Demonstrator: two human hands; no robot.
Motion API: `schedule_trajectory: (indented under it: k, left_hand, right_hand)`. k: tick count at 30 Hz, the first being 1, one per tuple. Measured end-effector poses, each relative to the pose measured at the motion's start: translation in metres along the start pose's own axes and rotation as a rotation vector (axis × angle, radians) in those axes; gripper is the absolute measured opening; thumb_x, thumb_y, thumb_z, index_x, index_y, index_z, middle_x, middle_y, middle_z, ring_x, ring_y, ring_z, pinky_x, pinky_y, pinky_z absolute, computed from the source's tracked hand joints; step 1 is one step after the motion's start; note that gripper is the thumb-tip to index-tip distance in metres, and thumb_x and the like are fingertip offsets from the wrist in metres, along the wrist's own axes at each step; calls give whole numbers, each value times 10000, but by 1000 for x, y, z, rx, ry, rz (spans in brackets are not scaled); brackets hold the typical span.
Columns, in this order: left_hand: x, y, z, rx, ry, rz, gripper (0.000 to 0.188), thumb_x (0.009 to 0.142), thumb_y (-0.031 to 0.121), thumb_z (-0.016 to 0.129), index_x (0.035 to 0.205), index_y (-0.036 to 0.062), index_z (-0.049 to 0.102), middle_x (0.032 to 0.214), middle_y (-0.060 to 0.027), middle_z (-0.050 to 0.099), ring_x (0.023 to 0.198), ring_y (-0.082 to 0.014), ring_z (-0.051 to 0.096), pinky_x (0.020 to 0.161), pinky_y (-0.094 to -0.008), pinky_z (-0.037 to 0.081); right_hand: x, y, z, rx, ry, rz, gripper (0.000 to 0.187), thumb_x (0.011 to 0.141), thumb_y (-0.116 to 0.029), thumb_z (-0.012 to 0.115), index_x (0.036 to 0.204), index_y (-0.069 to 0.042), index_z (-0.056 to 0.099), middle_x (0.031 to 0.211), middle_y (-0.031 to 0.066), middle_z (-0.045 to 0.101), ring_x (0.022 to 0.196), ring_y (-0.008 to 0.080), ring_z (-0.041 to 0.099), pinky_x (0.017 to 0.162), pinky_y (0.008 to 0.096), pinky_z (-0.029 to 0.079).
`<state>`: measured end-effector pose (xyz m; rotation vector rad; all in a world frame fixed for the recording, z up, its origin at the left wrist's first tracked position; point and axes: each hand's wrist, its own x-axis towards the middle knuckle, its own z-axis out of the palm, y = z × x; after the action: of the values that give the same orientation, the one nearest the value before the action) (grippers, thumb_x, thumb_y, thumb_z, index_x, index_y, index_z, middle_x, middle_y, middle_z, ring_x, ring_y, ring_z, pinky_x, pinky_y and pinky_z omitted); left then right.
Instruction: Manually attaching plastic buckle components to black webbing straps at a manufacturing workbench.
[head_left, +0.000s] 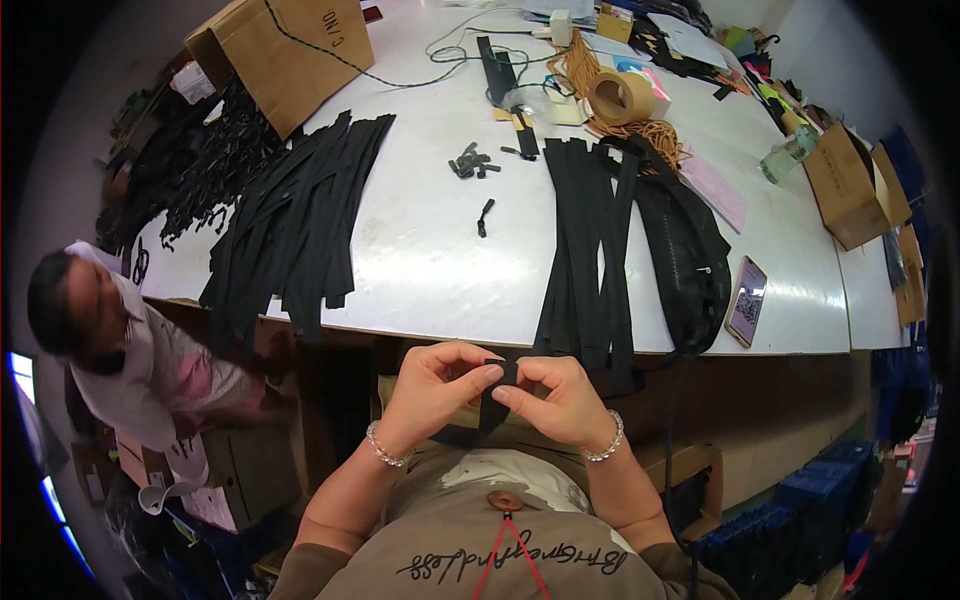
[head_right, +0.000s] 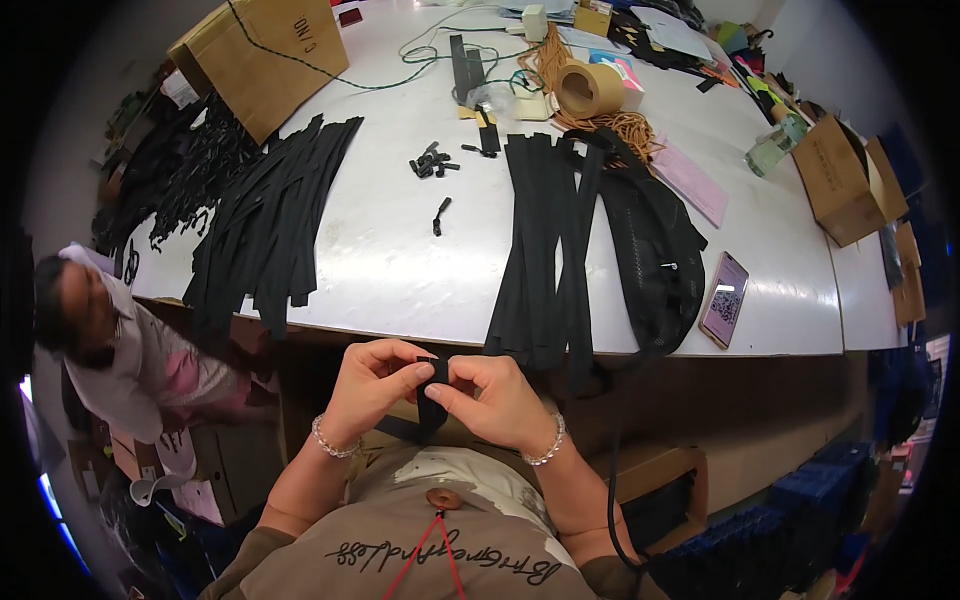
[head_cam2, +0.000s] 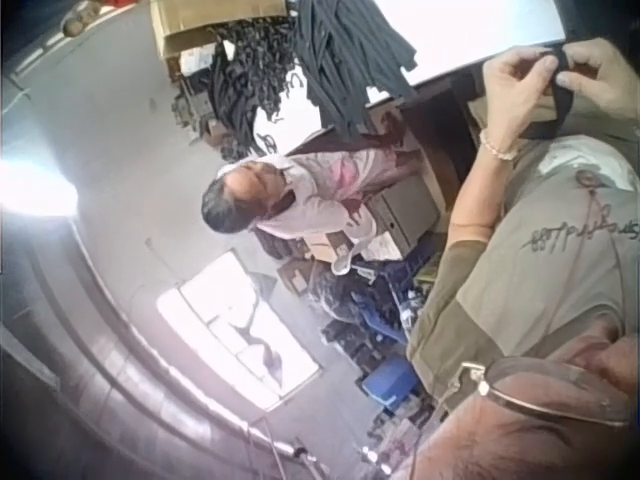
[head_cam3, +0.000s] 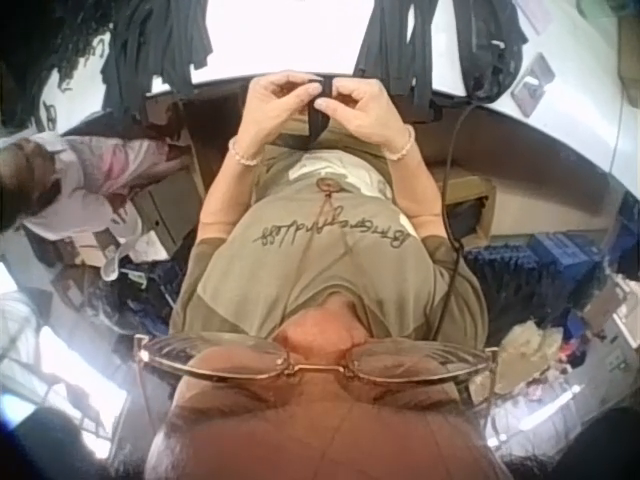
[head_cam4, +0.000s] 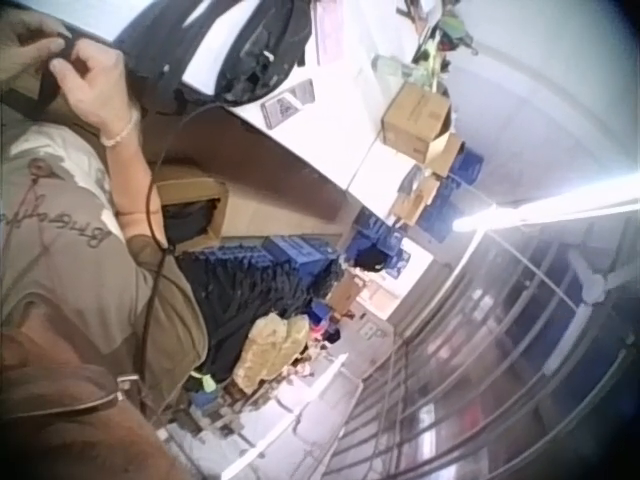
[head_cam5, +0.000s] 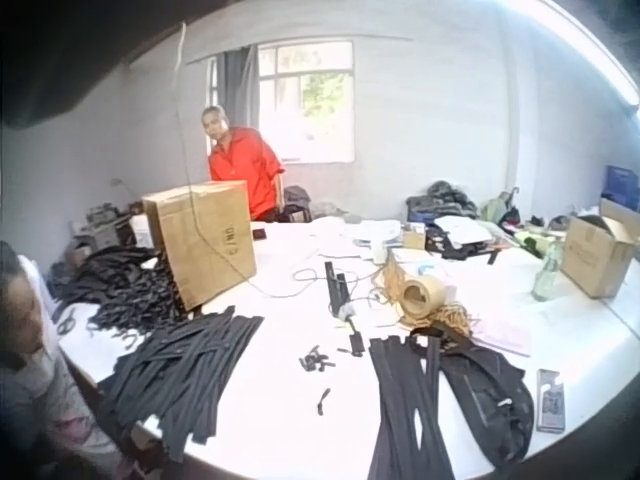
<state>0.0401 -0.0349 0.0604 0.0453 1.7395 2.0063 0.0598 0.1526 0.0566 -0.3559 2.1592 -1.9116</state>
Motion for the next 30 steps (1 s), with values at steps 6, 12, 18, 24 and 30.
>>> schedule_trajectory:
  k: [6, 12, 18, 24, 30]
  left_hand:
    - [0, -6, 5, -8, -16, 63, 82, 818, 68, 670, 846, 13, 617, 735, 12, 606, 650, -39, 549, 568, -181, 466]
    - [4, -30, 26, -102, 182, 362, 43, 840, 36, 633, 844, 8, 600, 813, -20, 604, 680, -61, 539, 592, -192, 455]
    - [9, -34, 27, -231, 285, 499, 43, 882, 43, 571, 892, 11, 544, 829, -64, 595, 660, -83, 548, 575, -209, 467]
    - [21, -26, 12, -418, 308, 236, 117, 923, 126, 526, 868, 24, 507, 796, -61, 592, 613, -83, 562, 540, -213, 478]
    - [28, -30, 18, -230, 200, 197, 69, 867, 54, 600, 890, 1, 562, 753, -38, 598, 608, -87, 581, 569, -207, 502]
  right_hand:
    - [8, 18, 9, 38, 98, -162, 320, 905, -128, 532, 643, 34, 445, 554, 53, 395, 496, 106, 343, 451, 265, 297]
    - [11, 28, 35, 135, 415, -210, 347, 925, -118, 483, 618, 25, 411, 540, 15, 387, 497, 88, 314, 448, 266, 278]
    - [19, 30, 43, 539, 625, 74, 396, 953, -181, 446, 597, -14, 488, 543, -15, 468, 479, 57, 390, 443, 219, 317]
    - [14, 38, 26, 732, 590, -77, 359, 973, -282, 398, 788, -23, 563, 733, 58, 595, 620, 80, 520, 554, 212, 408]
    - [12, 39, 34, 411, 400, -148, 254, 902, -246, 569, 995, -11, 551, 881, 10, 574, 780, 48, 532, 658, 186, 423]
